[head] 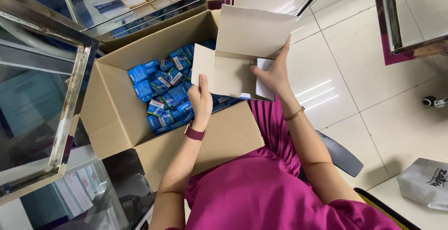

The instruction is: Organizing medicine bottles and small boxes into larger containers within a pharmacy storage area.

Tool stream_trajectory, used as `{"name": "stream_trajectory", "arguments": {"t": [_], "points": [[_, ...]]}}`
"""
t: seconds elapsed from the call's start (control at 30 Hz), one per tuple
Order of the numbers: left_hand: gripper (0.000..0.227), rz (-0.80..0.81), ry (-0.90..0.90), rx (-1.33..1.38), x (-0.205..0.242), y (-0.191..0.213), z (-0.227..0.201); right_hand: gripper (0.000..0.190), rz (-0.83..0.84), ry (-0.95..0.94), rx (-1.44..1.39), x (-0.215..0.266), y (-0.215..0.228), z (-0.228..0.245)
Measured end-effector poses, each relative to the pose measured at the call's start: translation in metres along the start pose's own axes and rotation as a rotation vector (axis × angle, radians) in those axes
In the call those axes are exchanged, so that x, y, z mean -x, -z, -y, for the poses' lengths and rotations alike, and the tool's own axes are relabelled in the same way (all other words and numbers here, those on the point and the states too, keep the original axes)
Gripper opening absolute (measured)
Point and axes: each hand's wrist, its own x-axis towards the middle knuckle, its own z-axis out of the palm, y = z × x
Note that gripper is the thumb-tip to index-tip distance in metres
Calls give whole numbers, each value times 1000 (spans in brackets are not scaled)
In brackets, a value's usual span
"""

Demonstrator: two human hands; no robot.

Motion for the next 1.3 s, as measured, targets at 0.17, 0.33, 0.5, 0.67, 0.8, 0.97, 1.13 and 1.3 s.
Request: {"name": "stream_trajectory", "arguments": {"t": [0.17, 0.33, 0.5, 0.67, 0.8, 0.97, 1.13, 1.3], "points": [[51, 31, 220, 428, -5, 1, 32, 101, 216, -364, -587, -9, 35, -2], [45, 6, 481, 646, -17, 7, 17, 85, 196, -606, -976, -6, 67, -1], [57, 3, 584, 695, -19, 5, 43, 68, 193, -620, -821, 12, 58, -25], [63, -8, 544, 694, -20, 8, -4, 50, 109, -619, -645, 35, 28, -68], [60, -53, 361, 603, -16, 5, 4, 57, 66, -753, -645, 29, 17, -34], [36, 20, 505, 672, -13, -3, 24, 67, -92, -475, -576, 39, -5, -40], [36, 68, 499, 773, -11, -2, 31, 50, -303, -272, -270, 49, -16, -60], [38, 23, 471, 744, -9, -3, 34, 39, -169, -387, -143, 45, 8, -82]]}}
